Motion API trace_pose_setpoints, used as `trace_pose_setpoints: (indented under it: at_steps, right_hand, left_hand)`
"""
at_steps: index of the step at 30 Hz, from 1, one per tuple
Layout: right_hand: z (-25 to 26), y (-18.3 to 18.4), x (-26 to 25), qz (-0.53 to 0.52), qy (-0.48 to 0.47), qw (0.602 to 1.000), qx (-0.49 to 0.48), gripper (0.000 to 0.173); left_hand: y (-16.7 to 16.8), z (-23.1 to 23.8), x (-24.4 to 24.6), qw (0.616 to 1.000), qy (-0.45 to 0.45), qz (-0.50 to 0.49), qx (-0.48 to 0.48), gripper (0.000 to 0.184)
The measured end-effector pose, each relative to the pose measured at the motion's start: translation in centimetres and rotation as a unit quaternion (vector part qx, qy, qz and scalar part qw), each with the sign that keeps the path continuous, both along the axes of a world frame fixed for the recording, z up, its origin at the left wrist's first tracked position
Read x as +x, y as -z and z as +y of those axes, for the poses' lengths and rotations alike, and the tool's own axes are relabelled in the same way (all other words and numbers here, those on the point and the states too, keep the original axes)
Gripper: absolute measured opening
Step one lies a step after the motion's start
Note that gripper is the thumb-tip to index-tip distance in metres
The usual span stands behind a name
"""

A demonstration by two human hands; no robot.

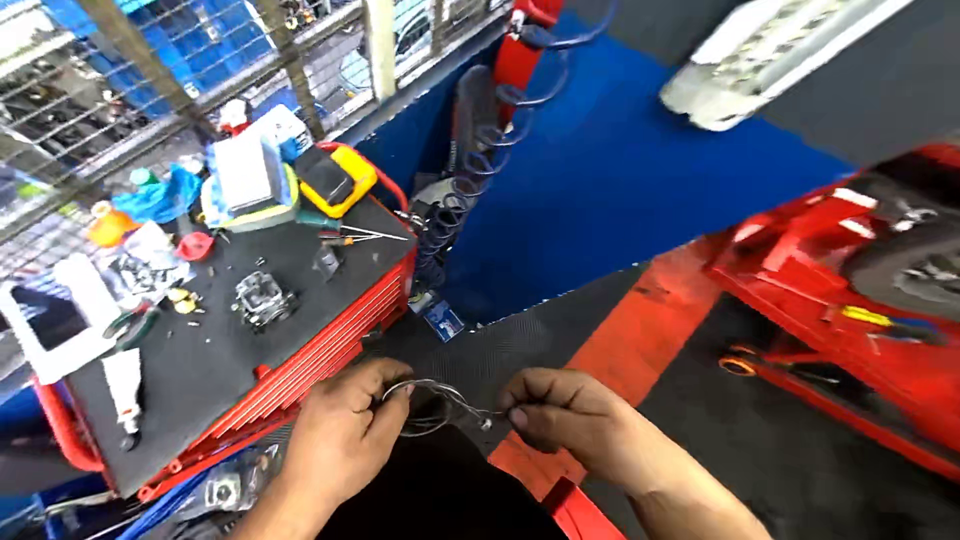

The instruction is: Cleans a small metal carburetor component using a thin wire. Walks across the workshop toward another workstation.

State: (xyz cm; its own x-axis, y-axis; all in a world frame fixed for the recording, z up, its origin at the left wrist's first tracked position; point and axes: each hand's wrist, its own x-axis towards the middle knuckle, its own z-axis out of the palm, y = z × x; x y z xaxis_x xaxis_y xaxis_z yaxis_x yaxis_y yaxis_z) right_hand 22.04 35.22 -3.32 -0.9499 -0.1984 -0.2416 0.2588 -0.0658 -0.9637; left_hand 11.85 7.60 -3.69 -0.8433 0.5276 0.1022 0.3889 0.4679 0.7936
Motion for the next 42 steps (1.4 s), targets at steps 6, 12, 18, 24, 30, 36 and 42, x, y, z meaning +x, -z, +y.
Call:
trace_pose_setpoints:
  at_steps: [6,12,18,24,30,36,42]
  right_hand:
    - [-7.7,-1.4,-5.2,-0.051,-0.001,0.998,-0.048,0.015]
    - [-16.7,-1.2,-10.4,0.102,-0.033,0.968,0.227,0.019]
    - [-21.3,-2.0,-12.8,0.065,-0.062,0.934,0.346,0.030]
    - [-20.6,-2.0,-12.5,0.063,0.029,0.892,0.446,0.030]
    - [-20.7,-2.4,-12.0,0.070,0.085,0.987,0.116,0.019]
    - [-23.1,-2.2,-12.2,-0.053,0.201,0.947,-0.247,0.023]
    - [-26.8,-1.2,-13.7,-0.050,0.154,0.941,-0.297,0.019]
  left_hand:
    - [1.4,-8.5,-1.5,0.987,-0.057,0.142,-0.041,0.027]
    - [1.4,-18.7,-5.0,0.972,-0.096,0.203,-0.066,0.025]
    - [0.8,-23.4,-8.2,0.922,-0.116,0.348,-0.123,0.027]
    - [1.1,-25.0,-11.5,0.926,-0.146,0.324,-0.125,0.030]
    - [0.9,-26.1,-14.0,0.961,-0.110,0.243,-0.074,0.032]
    - [4.0,-27.2,-14.7,0.974,-0.047,0.174,-0.136,0.037]
    - [6.1,-29.0,-14.0,0.980,-0.011,0.088,-0.176,0.036]
